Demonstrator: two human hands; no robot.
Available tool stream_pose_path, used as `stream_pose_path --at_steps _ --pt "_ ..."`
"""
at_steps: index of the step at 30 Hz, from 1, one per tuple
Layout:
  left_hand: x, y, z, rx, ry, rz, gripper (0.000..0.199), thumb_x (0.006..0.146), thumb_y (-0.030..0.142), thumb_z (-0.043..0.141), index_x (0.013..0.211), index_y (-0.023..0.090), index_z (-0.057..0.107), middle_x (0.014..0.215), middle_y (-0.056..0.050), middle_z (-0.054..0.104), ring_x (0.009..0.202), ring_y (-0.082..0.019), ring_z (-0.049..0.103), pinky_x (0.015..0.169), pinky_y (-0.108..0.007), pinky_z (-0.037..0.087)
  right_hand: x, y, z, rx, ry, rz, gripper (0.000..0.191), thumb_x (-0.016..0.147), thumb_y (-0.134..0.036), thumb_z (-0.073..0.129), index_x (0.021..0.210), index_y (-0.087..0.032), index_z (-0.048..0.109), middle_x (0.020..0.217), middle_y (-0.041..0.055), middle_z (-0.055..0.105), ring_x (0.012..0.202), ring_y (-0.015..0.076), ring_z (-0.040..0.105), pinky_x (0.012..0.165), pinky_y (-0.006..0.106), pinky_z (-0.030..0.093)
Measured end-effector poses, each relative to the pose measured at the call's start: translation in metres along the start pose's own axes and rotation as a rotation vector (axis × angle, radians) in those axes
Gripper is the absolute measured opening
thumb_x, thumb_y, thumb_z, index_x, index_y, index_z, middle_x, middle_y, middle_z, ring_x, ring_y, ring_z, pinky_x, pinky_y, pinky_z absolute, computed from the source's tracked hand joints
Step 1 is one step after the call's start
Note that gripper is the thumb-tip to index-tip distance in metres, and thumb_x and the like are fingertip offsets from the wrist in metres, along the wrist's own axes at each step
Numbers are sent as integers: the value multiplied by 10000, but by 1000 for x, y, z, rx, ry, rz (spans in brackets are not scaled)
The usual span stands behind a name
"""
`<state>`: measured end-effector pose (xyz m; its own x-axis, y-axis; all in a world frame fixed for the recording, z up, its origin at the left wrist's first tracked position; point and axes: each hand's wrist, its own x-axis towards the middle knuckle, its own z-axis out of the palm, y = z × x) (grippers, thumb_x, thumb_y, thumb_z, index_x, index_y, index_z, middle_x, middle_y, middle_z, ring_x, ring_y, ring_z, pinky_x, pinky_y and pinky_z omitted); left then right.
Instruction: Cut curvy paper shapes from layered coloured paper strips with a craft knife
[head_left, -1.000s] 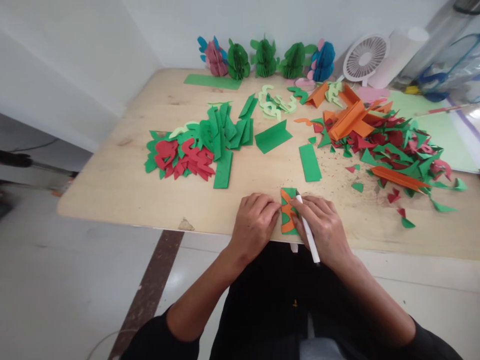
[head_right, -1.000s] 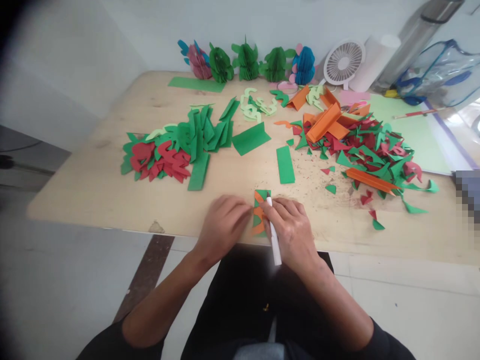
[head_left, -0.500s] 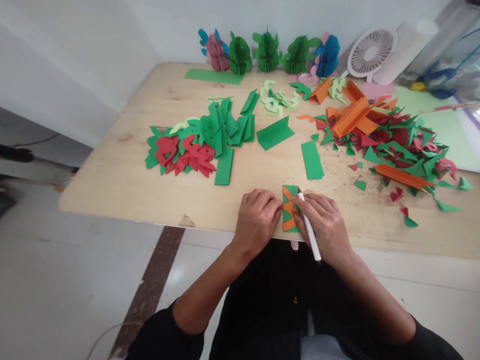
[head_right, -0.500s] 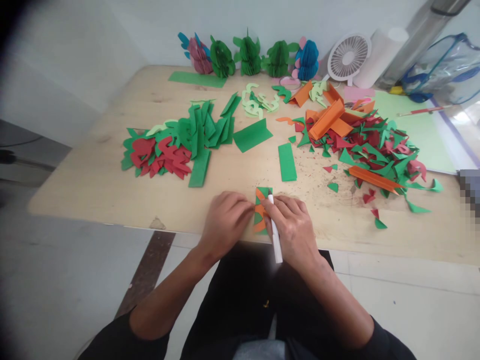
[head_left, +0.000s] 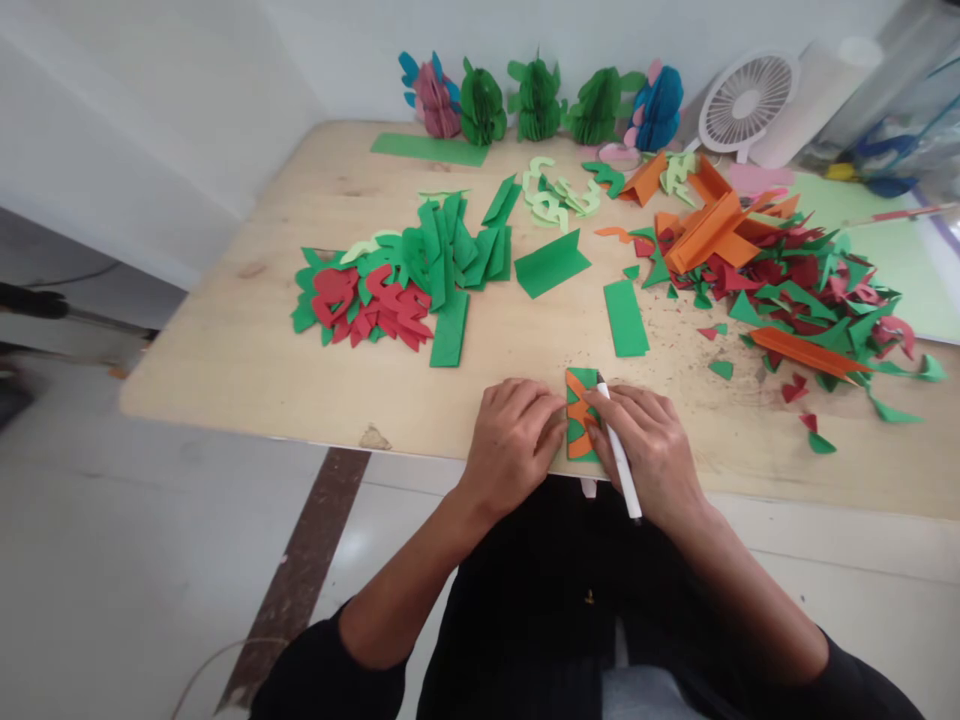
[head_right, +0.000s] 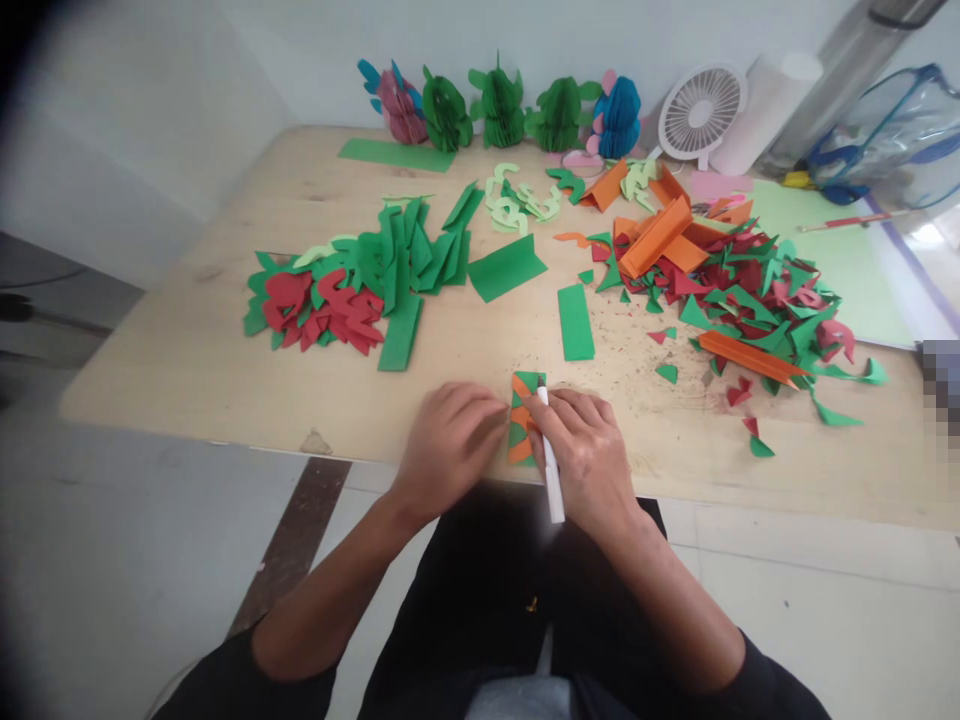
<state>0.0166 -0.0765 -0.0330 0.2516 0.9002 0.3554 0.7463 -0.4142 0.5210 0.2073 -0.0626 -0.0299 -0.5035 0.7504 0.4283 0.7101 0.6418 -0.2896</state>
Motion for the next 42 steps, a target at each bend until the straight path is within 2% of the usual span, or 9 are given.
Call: stream_pose_path --at_steps 4,7,23,31,42 --pt "-6 1 -7 -75 -87 31 272 899 376 613 1072 165 618 1084 -84 654 1052 -258 550 967 -427 403 0 0 0 3 -11 -1 361 936 -159 532 1293 -193 574 1111 75 728 1097 240 628 892 383 448" --pt "-8 1 -8 -68 -121 39 286 877 392 638 1053 167 622 1096 -86 645 1073 -266 537 980 -433 388 0 1 0 4 -11 -4 405 935 -156 533 1338 -196 547 1117 74 726 1100 243 626 883 385 449" --pt "-6 2 -7 -39 -125 35 183 895 323 587 986 174 642 1043 -75 642 1024 -249 532 948 -425 398 0 0 -1 0 -13 -6 408 930 -157 542 1336 -196 545 1109 84 729 1094 249 629 889 388 448" --pt "-5 4 -6 -4 -133 26 248 883 400 603 989 181 645 1058 -80 640 1037 -263 528 948 -438 402 0 -1 -1 -4 -12 -4 380 926 -150 545 1303 -189 571 1103 81 728 1093 248 625 882 386 452" --pt "-5 5 -7 -1 -148 25 180 884 321 577 967 175 643 1061 -87 642 1038 -266 531 938 -446 410 1 -2 -2 9 -21 16 394 934 -153 533 1324 -203 566 1110 84 734 1099 250 635 882 401 460"
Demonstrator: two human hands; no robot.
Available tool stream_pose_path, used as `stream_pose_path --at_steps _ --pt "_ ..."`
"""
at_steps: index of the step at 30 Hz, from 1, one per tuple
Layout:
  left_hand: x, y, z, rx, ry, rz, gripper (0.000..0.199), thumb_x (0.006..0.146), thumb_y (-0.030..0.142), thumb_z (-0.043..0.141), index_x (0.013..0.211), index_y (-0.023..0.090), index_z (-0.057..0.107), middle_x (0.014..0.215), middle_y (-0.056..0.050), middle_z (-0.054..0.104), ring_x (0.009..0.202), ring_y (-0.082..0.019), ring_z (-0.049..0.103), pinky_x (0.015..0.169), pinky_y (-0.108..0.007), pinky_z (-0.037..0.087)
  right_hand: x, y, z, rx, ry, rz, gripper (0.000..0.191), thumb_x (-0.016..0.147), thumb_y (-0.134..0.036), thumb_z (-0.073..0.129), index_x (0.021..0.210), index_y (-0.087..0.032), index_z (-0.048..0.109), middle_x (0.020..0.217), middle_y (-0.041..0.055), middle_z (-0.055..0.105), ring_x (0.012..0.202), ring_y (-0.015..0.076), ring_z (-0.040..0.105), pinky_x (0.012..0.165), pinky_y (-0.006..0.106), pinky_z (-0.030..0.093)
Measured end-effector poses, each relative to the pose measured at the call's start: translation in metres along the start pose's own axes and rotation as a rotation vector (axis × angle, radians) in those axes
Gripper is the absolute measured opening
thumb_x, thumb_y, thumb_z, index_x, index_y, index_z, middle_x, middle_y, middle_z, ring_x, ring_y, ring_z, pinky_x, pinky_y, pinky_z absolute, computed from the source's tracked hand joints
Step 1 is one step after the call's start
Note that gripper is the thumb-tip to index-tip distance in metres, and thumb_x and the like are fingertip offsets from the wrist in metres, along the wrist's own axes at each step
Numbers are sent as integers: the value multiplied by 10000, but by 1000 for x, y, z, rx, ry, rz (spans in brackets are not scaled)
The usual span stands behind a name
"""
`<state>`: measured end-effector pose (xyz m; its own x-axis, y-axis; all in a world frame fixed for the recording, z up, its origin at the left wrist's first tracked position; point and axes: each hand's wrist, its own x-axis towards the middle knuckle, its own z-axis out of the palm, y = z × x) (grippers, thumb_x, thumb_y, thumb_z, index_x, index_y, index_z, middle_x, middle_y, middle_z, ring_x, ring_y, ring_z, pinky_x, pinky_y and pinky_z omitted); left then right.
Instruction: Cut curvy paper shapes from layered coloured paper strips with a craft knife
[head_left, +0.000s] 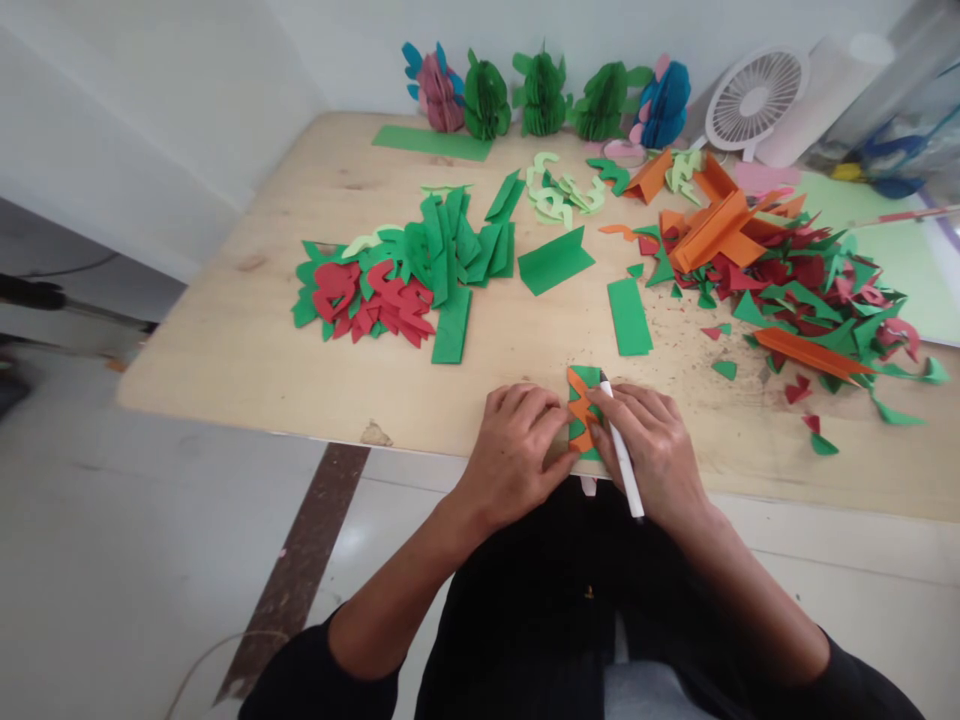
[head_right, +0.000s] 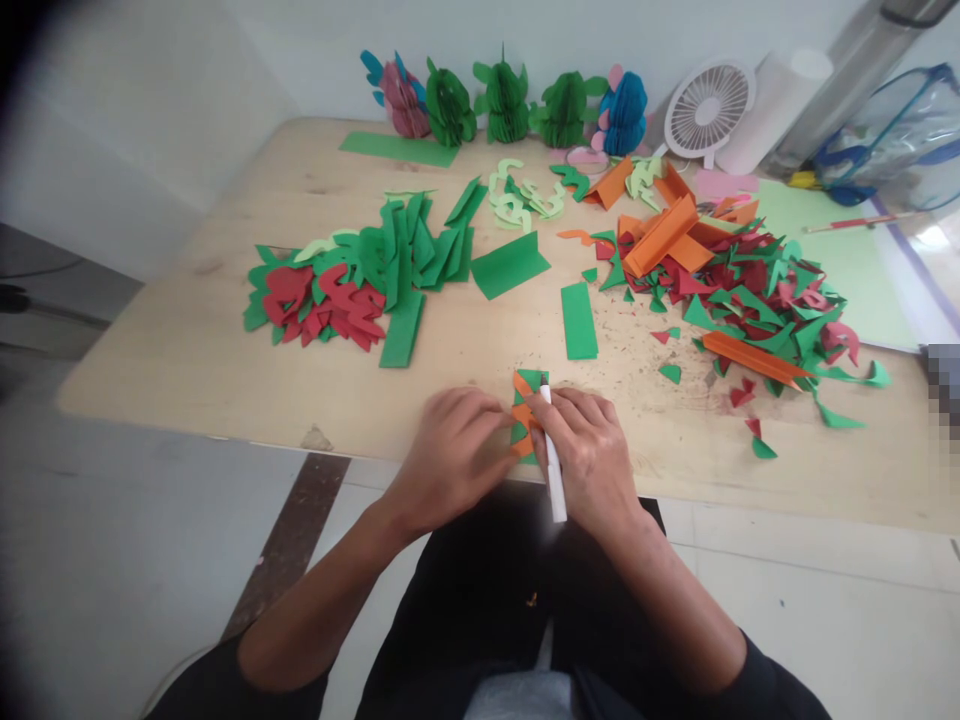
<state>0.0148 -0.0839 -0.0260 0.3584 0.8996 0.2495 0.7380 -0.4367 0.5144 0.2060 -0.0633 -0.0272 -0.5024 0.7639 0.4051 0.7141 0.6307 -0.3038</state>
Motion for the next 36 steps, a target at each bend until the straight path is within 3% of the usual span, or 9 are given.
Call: stream_pose_path --at_steps 23,36 --pt "-4 -1 4 -10 -8 33 260 913 305 561 1133 185 629 1183 -85 665 1150 -276 539 1007 -459 385 -2 2 1 15 3 -19 436 929 -153 524 1362 -199 536 1105 91 730 1090 254 635 876 406 469" --pt "-4 0 4 -12 9 41 241 912 292 566 1105 169 640 1165 -86 672 1129 -269 552 990 -458 401 -2 2 0 26 -4 -4 437 936 -154 519 1369 -209 527 1108 96 728 1090 259 640 894 422 478"
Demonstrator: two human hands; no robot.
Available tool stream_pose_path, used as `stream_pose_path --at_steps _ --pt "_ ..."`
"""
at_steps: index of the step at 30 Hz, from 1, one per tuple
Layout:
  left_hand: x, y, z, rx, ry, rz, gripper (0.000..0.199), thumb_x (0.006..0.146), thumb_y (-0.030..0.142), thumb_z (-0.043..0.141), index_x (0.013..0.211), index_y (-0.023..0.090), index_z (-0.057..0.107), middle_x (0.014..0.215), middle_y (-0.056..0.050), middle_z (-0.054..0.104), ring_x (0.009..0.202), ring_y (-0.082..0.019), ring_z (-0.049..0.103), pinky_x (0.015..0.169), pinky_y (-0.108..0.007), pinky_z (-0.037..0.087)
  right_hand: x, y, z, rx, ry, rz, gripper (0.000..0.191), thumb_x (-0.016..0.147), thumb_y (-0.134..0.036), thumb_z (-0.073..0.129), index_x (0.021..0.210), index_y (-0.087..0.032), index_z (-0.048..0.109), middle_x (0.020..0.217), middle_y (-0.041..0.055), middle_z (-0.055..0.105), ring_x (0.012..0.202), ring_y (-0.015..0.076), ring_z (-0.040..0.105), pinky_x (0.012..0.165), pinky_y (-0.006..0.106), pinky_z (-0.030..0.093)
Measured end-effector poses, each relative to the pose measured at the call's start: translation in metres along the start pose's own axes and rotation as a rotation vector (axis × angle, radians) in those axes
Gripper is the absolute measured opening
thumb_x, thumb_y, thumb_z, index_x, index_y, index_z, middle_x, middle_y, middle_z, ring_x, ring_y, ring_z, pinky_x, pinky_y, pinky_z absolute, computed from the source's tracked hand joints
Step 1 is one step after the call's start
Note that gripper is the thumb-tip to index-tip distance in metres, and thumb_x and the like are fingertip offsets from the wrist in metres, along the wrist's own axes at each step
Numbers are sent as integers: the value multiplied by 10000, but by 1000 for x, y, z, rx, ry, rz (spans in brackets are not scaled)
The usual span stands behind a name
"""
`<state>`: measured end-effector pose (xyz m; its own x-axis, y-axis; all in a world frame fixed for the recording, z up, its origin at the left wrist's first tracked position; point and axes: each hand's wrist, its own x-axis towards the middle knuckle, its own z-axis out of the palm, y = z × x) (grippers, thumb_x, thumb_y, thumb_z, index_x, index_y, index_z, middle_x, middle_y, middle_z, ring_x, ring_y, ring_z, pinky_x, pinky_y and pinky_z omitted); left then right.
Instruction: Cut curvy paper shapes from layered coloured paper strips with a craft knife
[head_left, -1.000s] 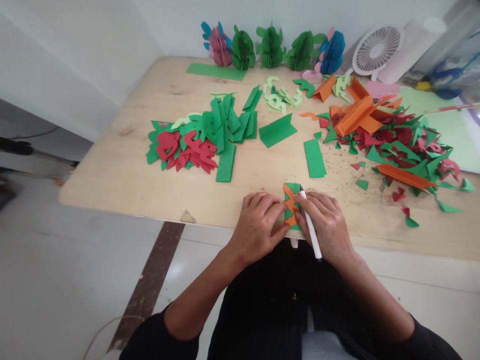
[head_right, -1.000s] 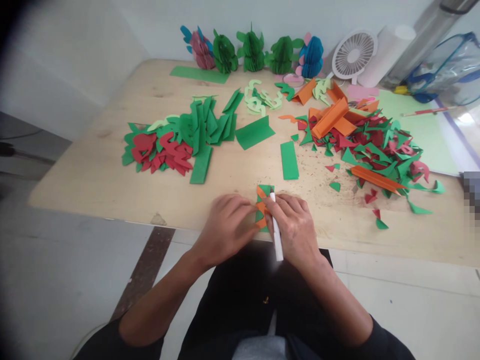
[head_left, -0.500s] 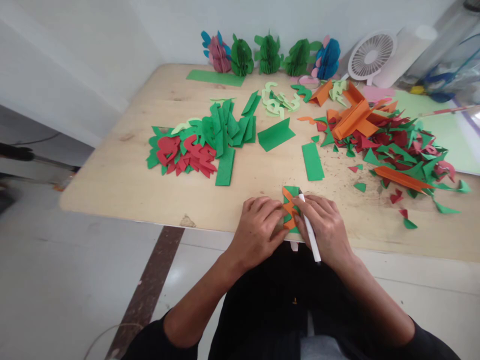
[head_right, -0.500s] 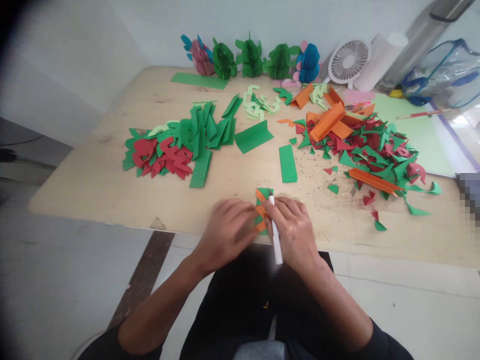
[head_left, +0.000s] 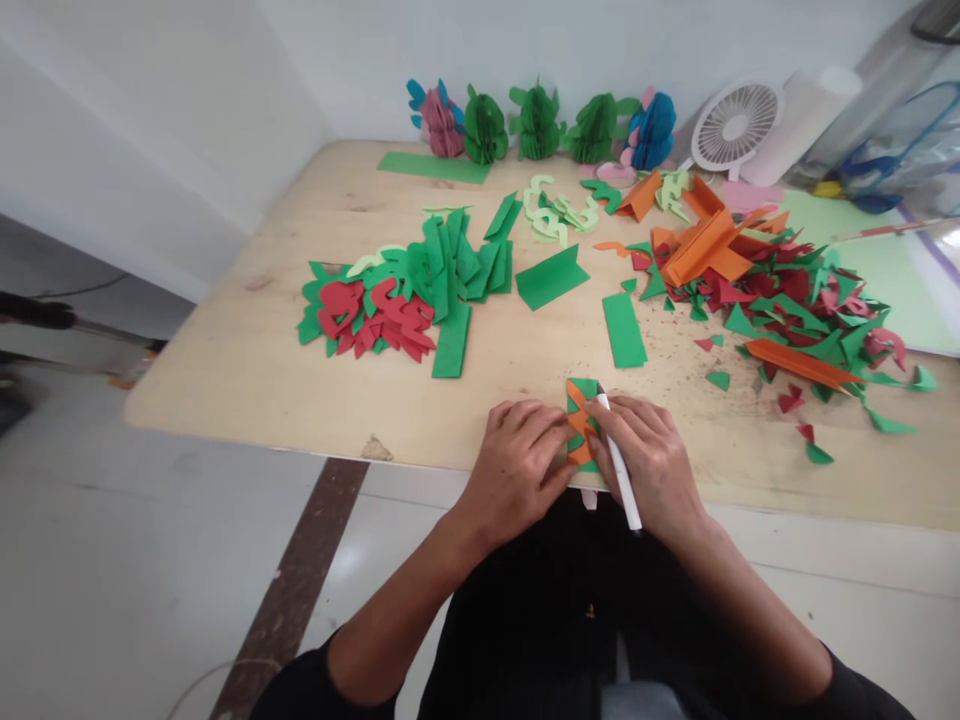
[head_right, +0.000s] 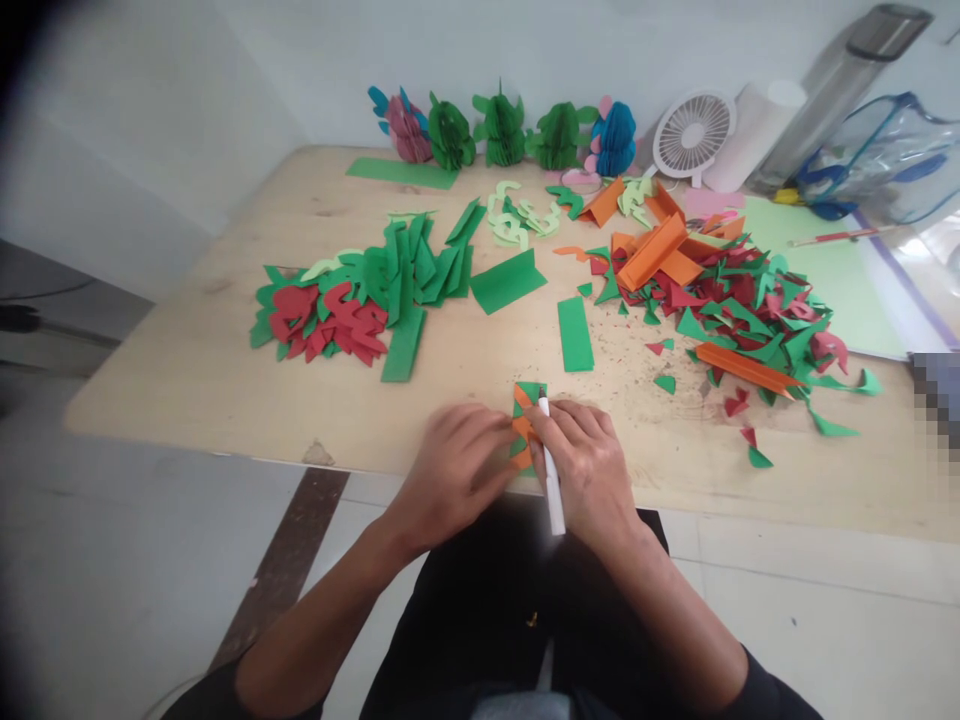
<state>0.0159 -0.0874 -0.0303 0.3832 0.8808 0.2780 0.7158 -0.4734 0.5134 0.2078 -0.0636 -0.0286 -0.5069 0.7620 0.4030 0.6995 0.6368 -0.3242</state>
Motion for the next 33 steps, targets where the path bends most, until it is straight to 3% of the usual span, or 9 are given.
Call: stream_pose_path --at_steps 33 --pt "2 1 -3 20 -36 20 270 942 300 507 1129 150 630 1210 -100 650 1103 -275 532 960 -464 392 0 1 1 -91 -51 -37 302 968 -174 502 1253 -195 600 1174 76 714 1120 230 598 894 367 406"
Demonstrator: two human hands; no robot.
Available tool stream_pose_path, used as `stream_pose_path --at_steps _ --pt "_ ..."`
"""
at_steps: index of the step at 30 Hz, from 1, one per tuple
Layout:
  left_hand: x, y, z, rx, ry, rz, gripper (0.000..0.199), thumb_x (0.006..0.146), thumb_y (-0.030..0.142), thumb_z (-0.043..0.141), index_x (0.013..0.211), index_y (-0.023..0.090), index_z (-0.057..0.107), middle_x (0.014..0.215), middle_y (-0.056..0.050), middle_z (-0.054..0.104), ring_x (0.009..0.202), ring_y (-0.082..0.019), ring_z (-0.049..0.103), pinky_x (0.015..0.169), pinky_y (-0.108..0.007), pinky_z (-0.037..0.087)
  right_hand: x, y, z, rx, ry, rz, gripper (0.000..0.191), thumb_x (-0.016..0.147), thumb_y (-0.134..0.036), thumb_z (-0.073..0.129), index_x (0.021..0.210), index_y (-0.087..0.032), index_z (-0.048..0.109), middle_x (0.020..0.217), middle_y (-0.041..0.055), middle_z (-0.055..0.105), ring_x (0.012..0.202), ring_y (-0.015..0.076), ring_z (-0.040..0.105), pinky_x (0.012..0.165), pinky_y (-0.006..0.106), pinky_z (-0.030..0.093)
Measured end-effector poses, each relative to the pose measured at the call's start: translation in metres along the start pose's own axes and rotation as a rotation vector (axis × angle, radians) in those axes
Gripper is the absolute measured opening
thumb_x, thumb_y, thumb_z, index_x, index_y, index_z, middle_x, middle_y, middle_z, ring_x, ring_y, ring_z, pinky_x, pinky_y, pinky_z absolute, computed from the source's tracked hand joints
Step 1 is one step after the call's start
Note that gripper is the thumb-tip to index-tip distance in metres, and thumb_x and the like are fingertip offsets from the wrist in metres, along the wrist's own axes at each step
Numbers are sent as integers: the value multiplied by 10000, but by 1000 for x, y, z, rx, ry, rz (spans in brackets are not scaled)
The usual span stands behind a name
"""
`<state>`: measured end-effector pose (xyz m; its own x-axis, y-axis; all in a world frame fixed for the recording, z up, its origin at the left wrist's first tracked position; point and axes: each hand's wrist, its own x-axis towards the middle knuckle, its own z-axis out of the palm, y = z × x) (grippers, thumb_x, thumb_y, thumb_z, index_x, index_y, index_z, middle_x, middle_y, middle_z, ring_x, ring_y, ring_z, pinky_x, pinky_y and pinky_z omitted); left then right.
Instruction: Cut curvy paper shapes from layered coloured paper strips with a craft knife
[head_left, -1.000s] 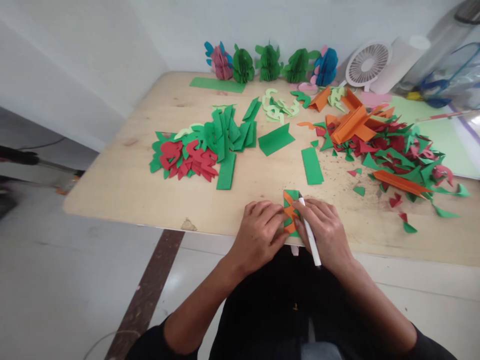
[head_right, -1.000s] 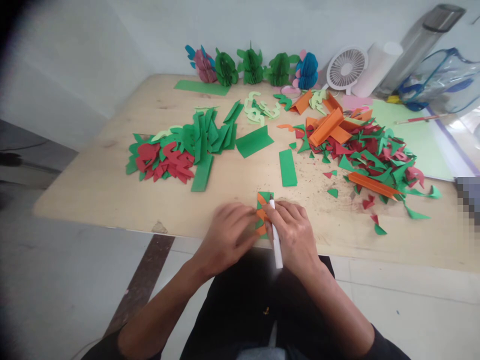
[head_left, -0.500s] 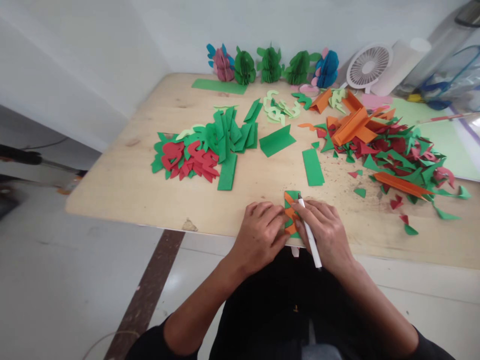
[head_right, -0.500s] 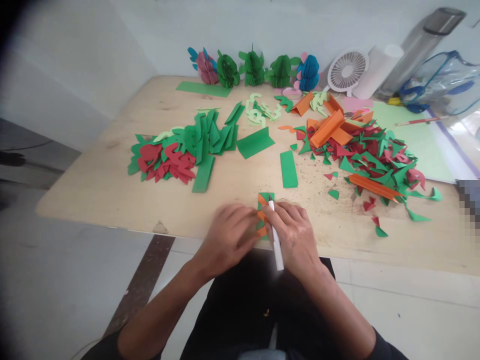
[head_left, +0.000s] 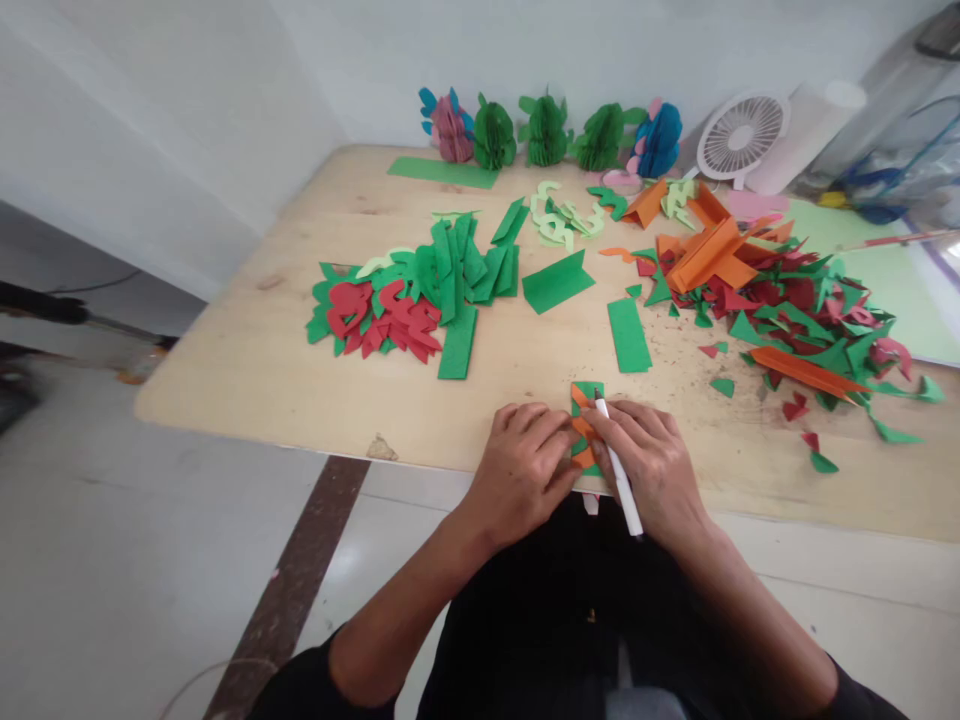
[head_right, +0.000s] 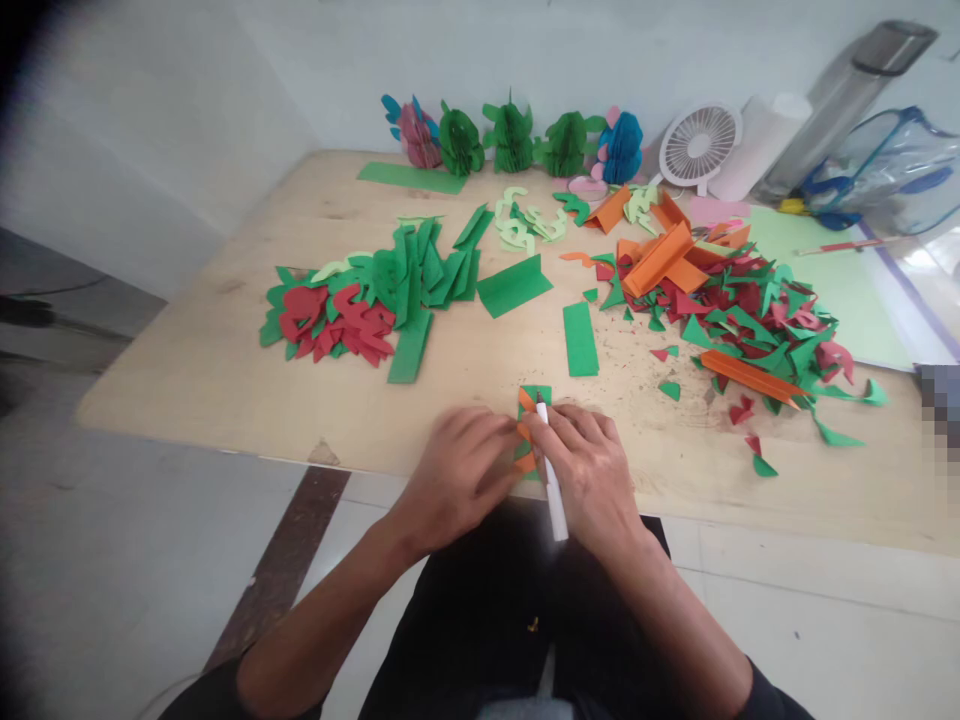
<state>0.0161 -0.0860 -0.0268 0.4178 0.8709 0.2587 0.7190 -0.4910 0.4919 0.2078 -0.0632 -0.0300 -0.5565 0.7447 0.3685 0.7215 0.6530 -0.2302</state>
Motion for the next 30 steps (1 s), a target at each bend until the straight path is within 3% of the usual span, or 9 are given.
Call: stream_pose_path --at_steps 8,19,30 --pt "-1 -1 1 -9 4 3 274 937 284 499 1150 159 618 1198 -95 656 1113 -272 529 960 -461 392 1 -2 -2 -12 -11 2 277 974 -174 492 1220 -208 614 1139 60 726 1115 235 587 901 370 392" --pt "-6 -5 1 12 40 32 285 944 308 508 1154 144 609 1183 -93 661 1126 -266 534 971 -442 393 0 0 0 -5 -2 -11 351 965 -198 517 1312 -209 569 1149 62 723 1124 243 582 896 378 390" --pt "-11 -11 -3 42 96 45 260 964 265 449 1094 153 645 1148 -90 677 1077 -254 550 951 -440 405 1 -3 -3 -53 8 -2 240 953 -187 540 1176 -179 628 1144 58 728 1106 236 594 901 365 397"
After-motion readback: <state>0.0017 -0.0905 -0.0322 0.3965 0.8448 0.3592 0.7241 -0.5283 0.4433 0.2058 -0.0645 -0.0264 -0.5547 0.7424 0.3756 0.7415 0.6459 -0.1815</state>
